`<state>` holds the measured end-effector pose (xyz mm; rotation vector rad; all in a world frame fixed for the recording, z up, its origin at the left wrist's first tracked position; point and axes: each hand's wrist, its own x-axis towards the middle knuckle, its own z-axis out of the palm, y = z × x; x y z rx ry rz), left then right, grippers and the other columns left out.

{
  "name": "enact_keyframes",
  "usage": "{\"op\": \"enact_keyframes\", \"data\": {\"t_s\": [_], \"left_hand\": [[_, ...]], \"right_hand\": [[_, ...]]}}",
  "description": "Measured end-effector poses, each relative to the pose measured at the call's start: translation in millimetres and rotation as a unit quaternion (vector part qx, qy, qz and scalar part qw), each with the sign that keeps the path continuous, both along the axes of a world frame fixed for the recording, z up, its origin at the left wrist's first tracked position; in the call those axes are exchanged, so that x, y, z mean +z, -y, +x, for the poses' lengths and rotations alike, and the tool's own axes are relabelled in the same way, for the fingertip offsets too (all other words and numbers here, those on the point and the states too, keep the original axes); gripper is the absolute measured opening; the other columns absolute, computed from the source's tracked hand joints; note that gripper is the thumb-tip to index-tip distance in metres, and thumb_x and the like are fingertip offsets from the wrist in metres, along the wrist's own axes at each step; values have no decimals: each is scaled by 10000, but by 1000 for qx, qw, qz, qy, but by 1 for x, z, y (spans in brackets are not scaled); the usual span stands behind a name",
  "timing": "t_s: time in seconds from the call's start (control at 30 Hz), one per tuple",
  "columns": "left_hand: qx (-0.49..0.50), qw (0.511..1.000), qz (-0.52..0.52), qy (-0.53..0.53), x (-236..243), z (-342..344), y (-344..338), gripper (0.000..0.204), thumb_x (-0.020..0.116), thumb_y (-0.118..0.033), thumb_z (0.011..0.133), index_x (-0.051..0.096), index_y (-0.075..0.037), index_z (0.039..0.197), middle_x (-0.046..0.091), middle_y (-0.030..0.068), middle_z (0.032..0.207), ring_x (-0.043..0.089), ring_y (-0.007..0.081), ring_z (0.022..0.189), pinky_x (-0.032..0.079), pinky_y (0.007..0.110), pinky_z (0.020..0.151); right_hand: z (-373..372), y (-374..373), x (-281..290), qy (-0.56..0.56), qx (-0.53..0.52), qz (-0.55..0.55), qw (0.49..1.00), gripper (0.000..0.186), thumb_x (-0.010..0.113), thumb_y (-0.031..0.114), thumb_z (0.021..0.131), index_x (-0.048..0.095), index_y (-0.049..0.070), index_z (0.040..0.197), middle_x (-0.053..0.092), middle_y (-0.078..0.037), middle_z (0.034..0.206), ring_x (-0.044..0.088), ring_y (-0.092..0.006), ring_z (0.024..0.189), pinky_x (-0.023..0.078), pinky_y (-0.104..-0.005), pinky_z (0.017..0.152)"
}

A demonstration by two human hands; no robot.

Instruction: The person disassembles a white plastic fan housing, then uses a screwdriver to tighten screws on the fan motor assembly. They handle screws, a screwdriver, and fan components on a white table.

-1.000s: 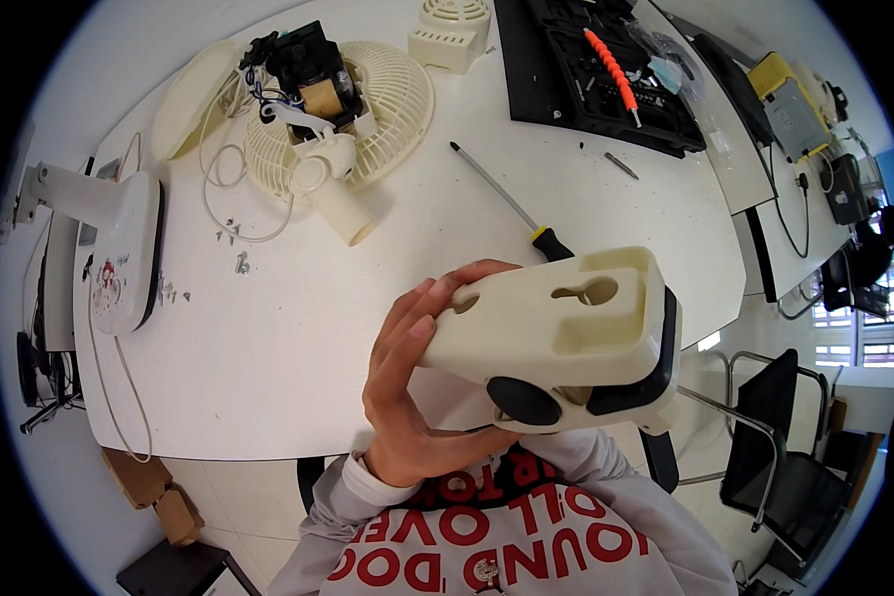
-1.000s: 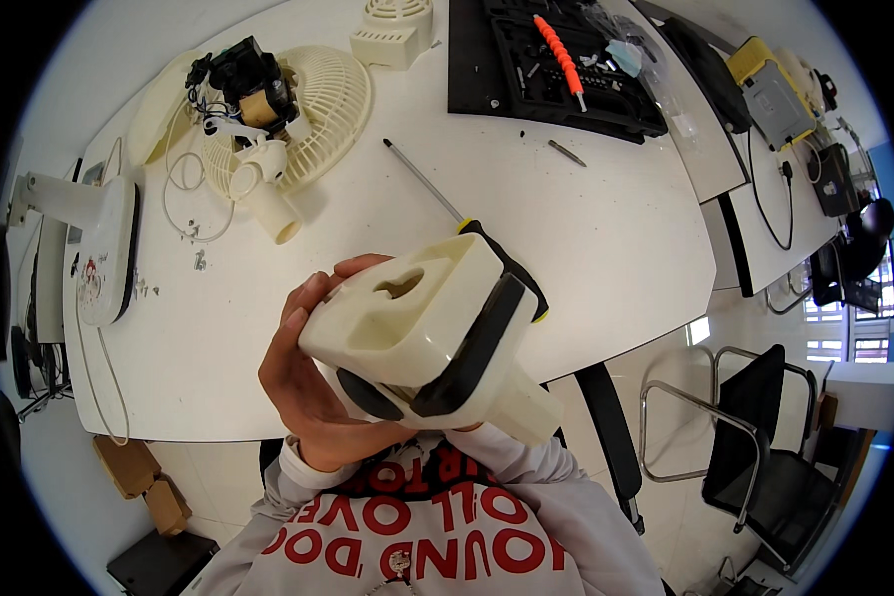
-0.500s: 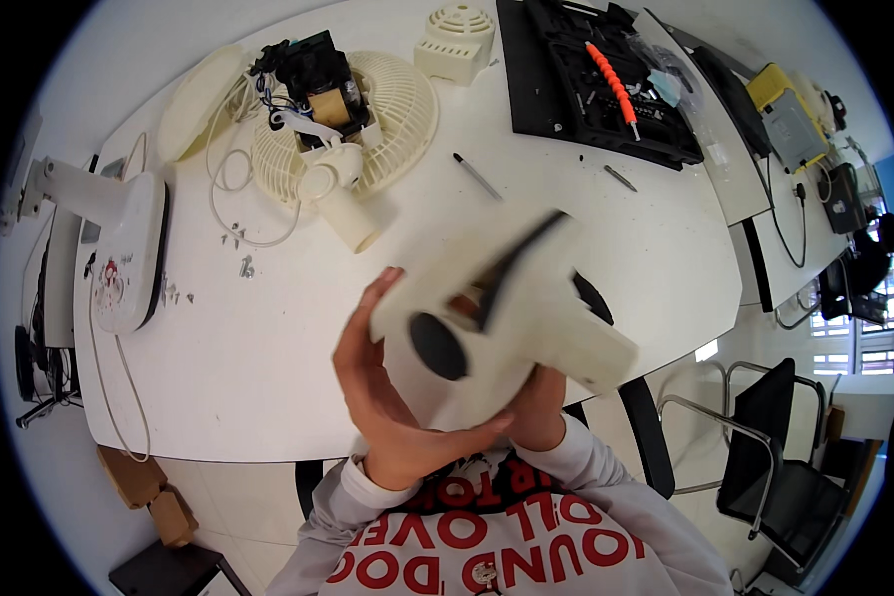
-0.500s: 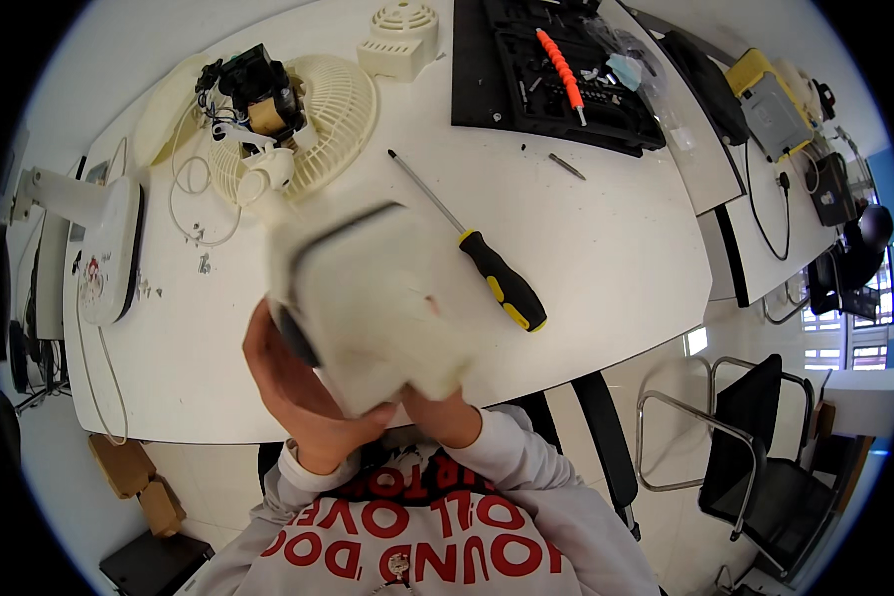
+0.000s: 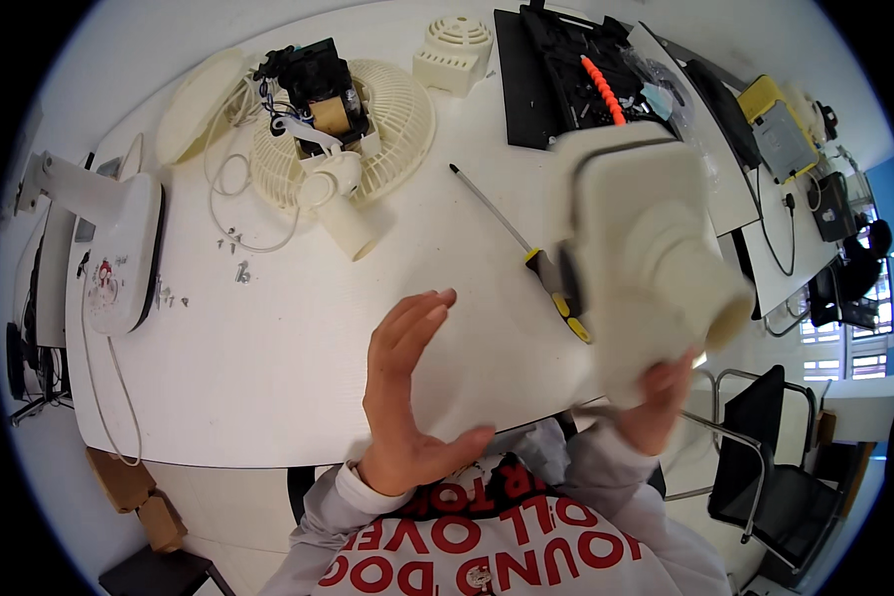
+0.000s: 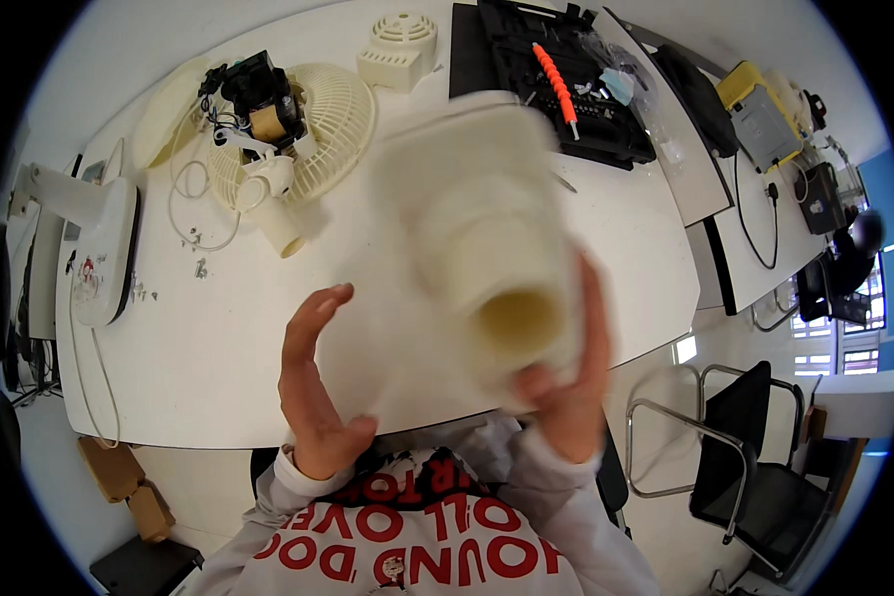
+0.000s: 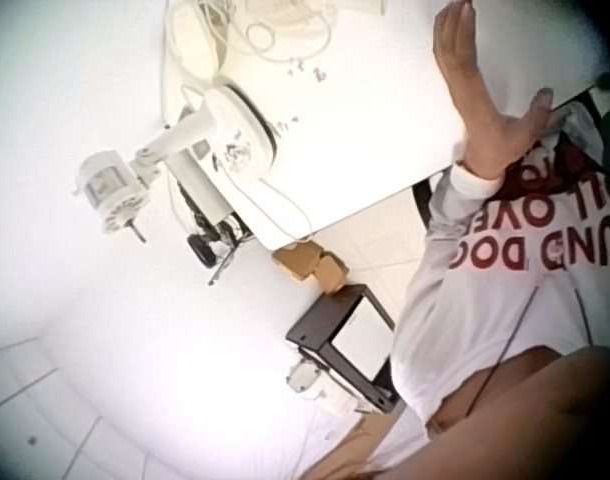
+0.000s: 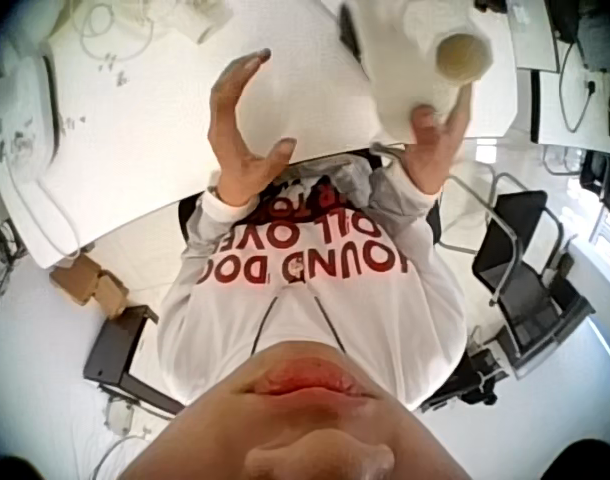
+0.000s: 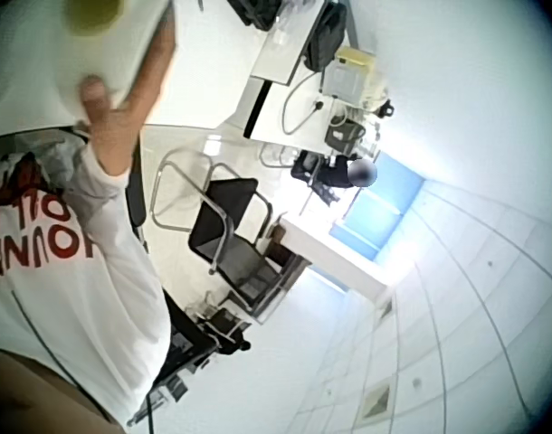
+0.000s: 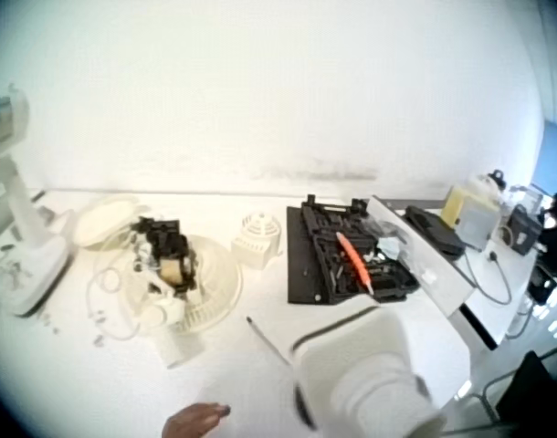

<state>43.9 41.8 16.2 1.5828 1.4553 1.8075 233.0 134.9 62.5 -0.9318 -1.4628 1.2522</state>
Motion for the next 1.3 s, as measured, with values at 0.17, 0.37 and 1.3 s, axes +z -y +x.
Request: {"op": "enact_keyframes", "data": {"t_s": [0.17,0.37,1.3], "left_hand": [[23,996,-64,-64,7,5,-2,488,650,-29,679,565,-22,1160,646,143,1077,601,322,1040,412,475,988],[23,992,-74,-101,9,7,-1,467,728,-91,646,616,-63,1098,659,85,1036,620,272,980,436,481,941],[5,990,-85,-109,7,6,0,370,637,-3,694,621,-51,1061,698,75,966,651,259,860,471,454,917]], "right_hand": [[79,-42,29,275,-83,40,957,782,656,517,788,474,0,1345,565,-168,1213,533,-255,1153,397,-361,990],[123,-61,24,323,67,-122,936,576,596,382,884,495,30,1328,613,-140,1125,563,-213,1042,414,-328,928],[-19,-196,21,555,197,479,651,100,733,78,707,708,96,802,484,-34,849,538,-188,859,497,-327,708]]}}
